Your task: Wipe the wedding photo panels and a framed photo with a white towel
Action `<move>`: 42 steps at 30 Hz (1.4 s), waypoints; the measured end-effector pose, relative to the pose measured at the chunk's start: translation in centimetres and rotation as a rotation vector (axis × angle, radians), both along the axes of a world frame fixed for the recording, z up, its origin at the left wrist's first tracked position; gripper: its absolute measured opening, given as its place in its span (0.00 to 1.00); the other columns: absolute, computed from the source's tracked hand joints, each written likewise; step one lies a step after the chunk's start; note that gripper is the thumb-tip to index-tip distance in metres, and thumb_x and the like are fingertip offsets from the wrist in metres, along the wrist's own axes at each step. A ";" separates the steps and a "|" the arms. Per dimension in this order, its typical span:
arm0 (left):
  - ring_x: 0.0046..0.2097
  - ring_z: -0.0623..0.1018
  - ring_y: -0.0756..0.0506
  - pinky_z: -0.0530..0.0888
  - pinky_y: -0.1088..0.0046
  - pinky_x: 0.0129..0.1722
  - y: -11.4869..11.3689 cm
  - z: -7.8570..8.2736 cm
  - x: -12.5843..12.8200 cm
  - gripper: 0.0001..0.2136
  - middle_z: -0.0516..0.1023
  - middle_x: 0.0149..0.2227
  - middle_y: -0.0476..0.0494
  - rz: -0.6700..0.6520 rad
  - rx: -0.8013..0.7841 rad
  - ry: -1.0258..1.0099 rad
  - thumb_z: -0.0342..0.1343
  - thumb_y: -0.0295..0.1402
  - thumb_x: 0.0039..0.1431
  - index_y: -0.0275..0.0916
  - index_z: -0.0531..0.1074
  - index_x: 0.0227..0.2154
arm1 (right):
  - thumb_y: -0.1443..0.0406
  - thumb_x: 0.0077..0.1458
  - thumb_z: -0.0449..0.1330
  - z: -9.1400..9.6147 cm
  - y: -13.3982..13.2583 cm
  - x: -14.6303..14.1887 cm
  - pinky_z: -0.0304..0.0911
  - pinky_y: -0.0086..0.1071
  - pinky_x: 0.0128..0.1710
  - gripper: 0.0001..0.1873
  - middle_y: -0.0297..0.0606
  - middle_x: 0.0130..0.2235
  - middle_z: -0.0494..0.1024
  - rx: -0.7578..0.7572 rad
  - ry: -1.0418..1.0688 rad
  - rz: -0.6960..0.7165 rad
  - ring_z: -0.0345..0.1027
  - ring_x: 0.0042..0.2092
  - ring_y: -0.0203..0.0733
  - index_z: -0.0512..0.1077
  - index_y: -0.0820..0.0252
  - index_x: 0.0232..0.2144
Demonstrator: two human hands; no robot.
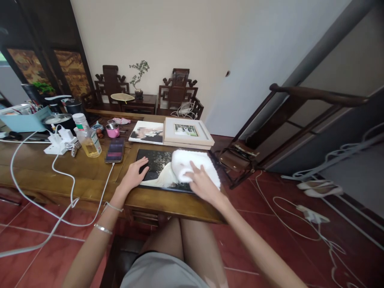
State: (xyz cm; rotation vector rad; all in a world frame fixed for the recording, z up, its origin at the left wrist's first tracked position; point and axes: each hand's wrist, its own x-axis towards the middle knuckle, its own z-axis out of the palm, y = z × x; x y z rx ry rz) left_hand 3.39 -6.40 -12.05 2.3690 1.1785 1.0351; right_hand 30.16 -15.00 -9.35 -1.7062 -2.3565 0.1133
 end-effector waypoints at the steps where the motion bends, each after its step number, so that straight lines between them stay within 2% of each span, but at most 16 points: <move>1: 0.57 0.69 0.41 0.65 0.60 0.59 0.0 0.0 0.0 0.17 0.73 0.53 0.37 0.003 0.001 -0.003 0.49 0.36 0.60 0.34 0.72 0.48 | 0.78 0.40 0.47 0.1 -1.7 -0.7 0.37 0.61 0.60 0.28 0.42 0.62 0.60 -0.013 0.002 0.057 0.37 0.66 0.57 0.74 0.62 0.42; 4: 0.57 0.69 0.41 0.65 0.59 0.59 0.0 -0.1 0.0 0.17 0.71 0.54 0.38 0.011 0.000 -0.004 0.49 0.38 0.60 0.36 0.71 0.49 | 0.79 0.35 0.47 0.7 -5.4 -2.6 0.34 0.60 0.61 0.29 0.33 0.63 0.57 -0.064 0.035 0.216 0.32 0.67 0.53 0.75 0.58 0.38; 7: 0.58 0.68 0.40 0.64 0.59 0.60 0.0 -0.1 -0.1 0.18 0.69 0.56 0.36 0.011 -0.005 0.018 0.50 0.38 0.60 0.34 0.71 0.49 | 0.80 0.33 0.47 1.1 -5.4 -3.2 0.35 0.57 0.62 0.29 0.33 0.63 0.58 -0.085 0.065 0.273 0.34 0.66 0.50 0.75 0.58 0.37; 10: 0.60 0.66 0.40 0.62 0.58 0.60 0.1 0.0 -0.2 0.19 0.69 0.56 0.35 0.007 -0.017 0.029 0.49 0.38 0.60 0.33 0.71 0.49 | 0.79 0.36 0.46 0.9 -1.7 -2.0 0.36 0.55 0.62 0.29 0.39 0.61 0.61 -0.053 0.067 0.215 0.39 0.66 0.49 0.74 0.61 0.40; 13: 0.59 0.67 0.41 0.62 0.58 0.60 0.2 0.0 -0.3 0.19 0.70 0.55 0.35 0.000 -0.033 0.013 0.50 0.39 0.59 0.33 0.71 0.49 | 0.78 0.40 0.46 0.4 3.1 0.6 0.39 0.54 0.61 0.27 0.47 0.57 0.67 -0.022 0.057 0.079 0.44 0.65 0.51 0.73 0.65 0.43; 15: 0.59 0.67 0.41 0.62 0.58 0.60 0.3 0.0 -0.3 0.19 0.70 0.55 0.35 0.002 -0.042 0.002 0.50 0.39 0.59 0.33 0.71 0.48 | 0.77 0.42 0.46 0.2 5.8 2.4 0.43 0.52 0.60 0.27 0.47 0.53 0.71 -0.004 0.060 0.002 0.47 0.64 0.52 0.73 0.66 0.44; 17: 0.59 0.67 0.41 0.62 0.58 0.60 0.3 0.0 -0.3 0.19 0.70 0.55 0.34 0.004 -0.049 -0.007 0.51 0.39 0.59 0.33 0.72 0.48 | 0.77 0.43 0.46 0.3 7.4 3.8 0.48 0.48 0.58 0.26 0.45 0.50 0.74 0.006 0.066 -0.041 0.51 0.62 0.51 0.73 0.64 0.43; 19: 0.59 0.67 0.41 0.62 0.58 0.60 0.3 0.0 -0.3 0.19 0.70 0.55 0.34 0.007 -0.052 -0.012 0.51 0.39 0.58 0.32 0.72 0.48 | 0.77 0.43 0.46 0.4 7.9 4.4 0.52 0.45 0.57 0.27 0.44 0.49 0.75 0.005 0.069 -0.058 0.54 0.61 0.51 0.74 0.63 0.43; 22: 0.59 0.67 0.41 0.63 0.58 0.60 0.3 -0.1 -0.2 0.18 0.71 0.54 0.36 0.017 -0.049 -0.015 0.51 0.39 0.58 0.34 0.72 0.47 | 0.78 0.43 0.46 0.1 6.4 4.1 0.50 0.50 0.58 0.28 0.47 0.51 0.73 -0.002 0.046 -0.053 0.49 0.63 0.52 0.73 0.64 0.45; 25: 0.58 0.68 0.41 0.63 0.58 0.60 0.3 -0.1 -0.1 0.18 0.71 0.54 0.36 0.020 -0.046 -0.018 0.51 0.39 0.58 0.34 0.73 0.47 | 0.78 0.42 0.46 -0.4 2.5 3.0 0.42 0.58 0.59 0.29 0.50 0.58 0.65 -0.020 0.015 -0.009 0.40 0.65 0.53 0.71 0.66 0.47; 30: 0.58 0.68 0.41 0.63 0.58 0.60 0.4 -0.4 -0.1 0.17 0.71 0.54 0.37 0.014 -0.030 -0.020 0.50 0.38 0.58 0.35 0.73 0.47 | 0.80 0.36 0.46 -0.1 -5.5 1.0 0.35 0.62 0.61 0.28 0.39 0.64 0.55 -0.063 0.061 0.126 0.28 0.67 0.50 0.73 0.60 0.39; 32: 0.59 0.67 0.41 0.63 0.58 0.60 0.5 -0.4 -0.2 0.17 0.71 0.54 0.37 0.003 -0.026 -0.016 0.50 0.38 0.59 0.35 0.73 0.47 | 0.80 0.34 0.46 0.3 -7.5 0.3 0.34 0.61 0.61 0.28 0.34 0.64 0.55 -0.081 0.076 0.179 0.26 0.67 0.49 0.74 0.58 0.35; 34: 0.59 0.67 0.41 0.63 0.58 0.60 0.5 -0.5 -0.2 0.18 0.71 0.54 0.35 -0.008 -0.027 -0.014 0.50 0.39 0.59 0.33 0.73 0.47 | 0.80 0.34 0.46 0.6 -8.0 0.0 0.34 0.60 0.62 0.27 0.33 0.64 0.55 -0.092 0.071 0.217 0.28 0.67 0.49 0.74 0.57 0.34; 37: 0.59 0.67 0.41 0.62 0.58 0.60 0.4 -0.4 -0.3 0.18 0.70 0.55 0.33 -0.021 -0.028 -0.012 0.50 0.38 0.59 0.32 0.73 0.46 | 0.80 0.35 0.46 0.6 -5.9 0.3 0.35 0.58 0.62 0.28 0.36 0.63 0.56 -0.084 0.038 0.207 0.32 0.67 0.50 0.74 0.59 0.37; 42: 0.59 0.67 0.41 0.63 0.57 0.60 0.4 -0.3 -0.3 0.17 0.71 0.54 0.36 -0.028 -0.028 -0.015 0.50 0.39 0.59 0.35 0.73 0.46 | 0.78 0.42 0.46 0.4 2.0 1.4 0.39 0.59 0.60 0.29 0.49 0.61 0.61 -0.060 -0.007 0.071 0.38 0.66 0.53 0.71 0.66 0.47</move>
